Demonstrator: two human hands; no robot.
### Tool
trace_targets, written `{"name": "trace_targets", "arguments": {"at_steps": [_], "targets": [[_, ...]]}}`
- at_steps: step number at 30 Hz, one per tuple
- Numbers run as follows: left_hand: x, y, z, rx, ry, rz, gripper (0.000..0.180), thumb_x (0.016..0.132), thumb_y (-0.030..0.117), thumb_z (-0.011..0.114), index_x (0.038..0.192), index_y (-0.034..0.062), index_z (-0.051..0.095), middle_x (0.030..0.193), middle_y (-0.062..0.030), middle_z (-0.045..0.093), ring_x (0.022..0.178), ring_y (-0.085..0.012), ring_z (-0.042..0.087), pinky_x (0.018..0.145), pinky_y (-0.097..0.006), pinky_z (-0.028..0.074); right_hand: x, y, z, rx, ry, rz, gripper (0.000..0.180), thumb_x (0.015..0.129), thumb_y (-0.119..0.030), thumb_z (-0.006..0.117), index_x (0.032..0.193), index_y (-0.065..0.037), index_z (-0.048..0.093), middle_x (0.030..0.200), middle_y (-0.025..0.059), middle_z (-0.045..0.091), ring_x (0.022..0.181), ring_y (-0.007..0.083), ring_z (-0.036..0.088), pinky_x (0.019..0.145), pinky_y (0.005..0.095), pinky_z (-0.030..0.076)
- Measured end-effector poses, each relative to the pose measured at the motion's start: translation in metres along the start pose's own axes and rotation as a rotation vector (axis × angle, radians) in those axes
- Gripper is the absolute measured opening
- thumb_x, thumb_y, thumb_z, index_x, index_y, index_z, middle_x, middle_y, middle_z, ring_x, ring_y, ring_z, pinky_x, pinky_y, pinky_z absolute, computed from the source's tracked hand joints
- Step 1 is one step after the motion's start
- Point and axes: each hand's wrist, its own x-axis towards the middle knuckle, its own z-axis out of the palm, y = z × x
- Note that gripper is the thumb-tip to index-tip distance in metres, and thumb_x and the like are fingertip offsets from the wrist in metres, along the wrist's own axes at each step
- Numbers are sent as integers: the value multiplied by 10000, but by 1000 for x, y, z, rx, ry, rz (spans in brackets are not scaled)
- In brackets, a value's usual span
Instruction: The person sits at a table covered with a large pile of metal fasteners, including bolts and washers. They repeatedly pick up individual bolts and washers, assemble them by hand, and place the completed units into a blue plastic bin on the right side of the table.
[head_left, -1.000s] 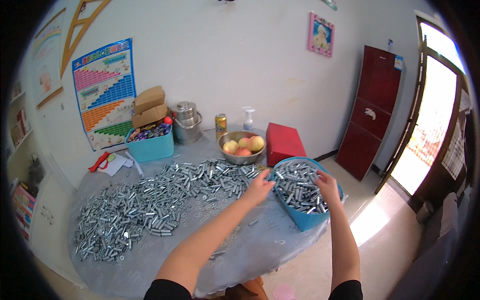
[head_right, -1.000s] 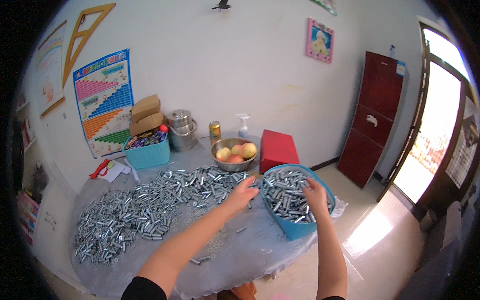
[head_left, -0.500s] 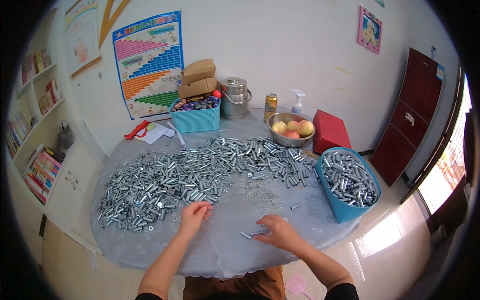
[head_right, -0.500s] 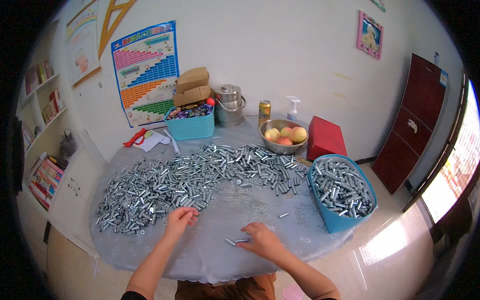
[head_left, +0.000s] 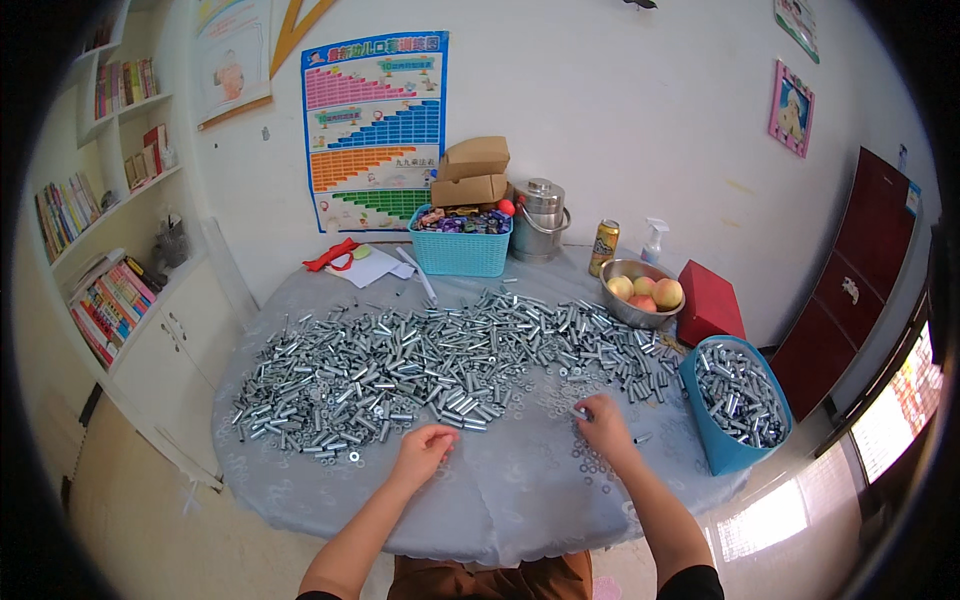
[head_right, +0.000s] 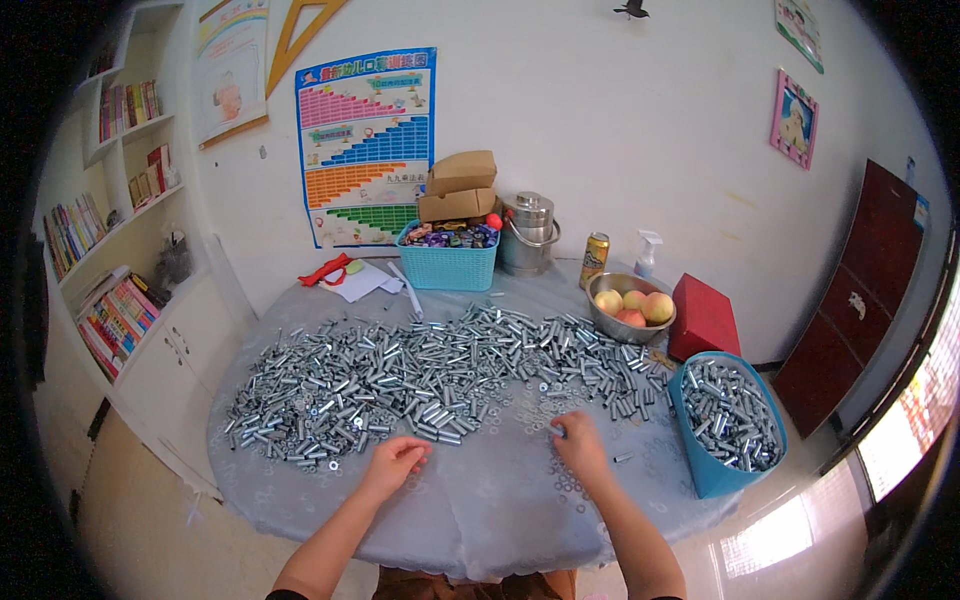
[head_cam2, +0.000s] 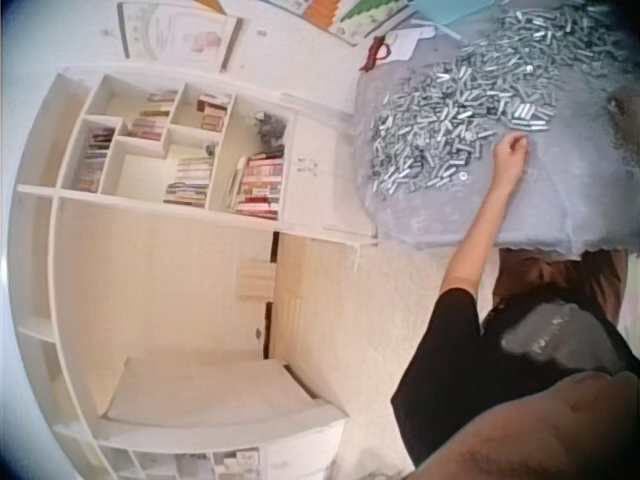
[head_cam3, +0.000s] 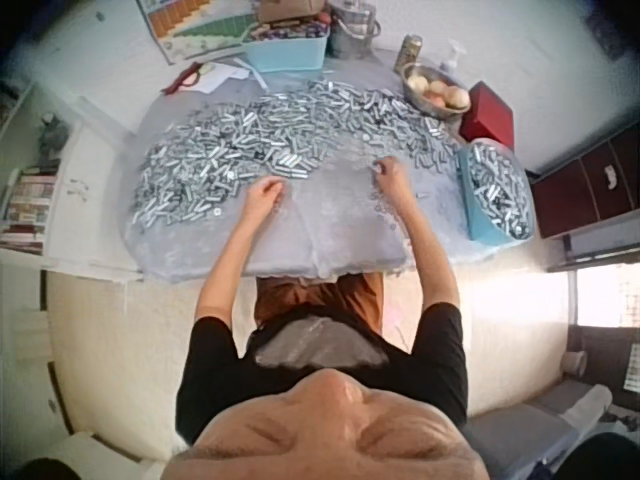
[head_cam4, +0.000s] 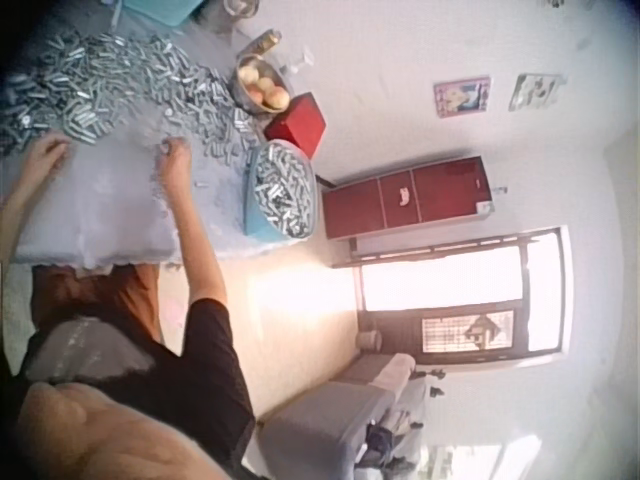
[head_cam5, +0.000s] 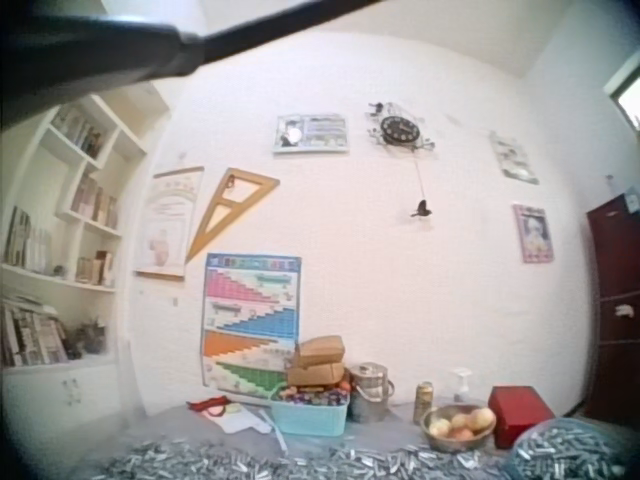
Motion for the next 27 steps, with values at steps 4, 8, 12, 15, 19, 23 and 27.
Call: {"name": "trace_targets", "arguments": {"at_steps": [4,8,12,15,19,23,27], "targets": [[22,6,2,298,52,208,128,827,54,558,916,12,639,873,-78,648,733,-160,603,652,-270,474,28,15,12,96,116,37,257,697,-3,584,941,-65,636,997,136,585,965,296,549,833,356,446],[59,30,5,683,152,516,109,776,35,573,863,13,634,820,-105,621,789,-252,570,714,-343,456,34,2,23,47,209,-9,257,692,-1,596,937,-63,643,1061,145,580,1024,312,521,878,373,429],[106,34,-1,988,10,775,146,696,0,567,825,26,628,854,-109,576,901,-284,504,784,-363,422,35,-14,36,133,144,-67,237,706,-39,624,938,-82,653,1082,120,583,1024,301,525,883,367,428],[126,40,2,1199,-130,833,152,672,0,563,812,41,608,886,-88,535,949,-268,481,811,-347,416,32,-21,41,224,97,-90,217,720,-55,631,933,-87,659,1078,106,591,1024,292,531,876,359,433],[139,36,7,1356,-208,829,197,679,12,572,870,59,590,935,-70,514,994,-249,462,832,-348,406,22,-23,41,370,-15,61,182,750,-45,624,924,-73,665,1069,87,606,988,256,562,814,323,464],[142,41,9,1518,-325,803,207,673,39,592,878,70,586,948,-87,508,1010,-254,466,841,-354,403,19,-26,39,341,13,13,165,752,-46,626,911,-68,667,1053,82,613,968,240,571,770,307,481],[142,48,8,1614,-431,774,139,689,61,585,827,62,601,938,-89,532,975,-258,496,836,-355,410,18,-32,36,302,41,-62,172,755,-51,627,922,-67,662,1044,80,617,978,252,568,793,324,478]]}}
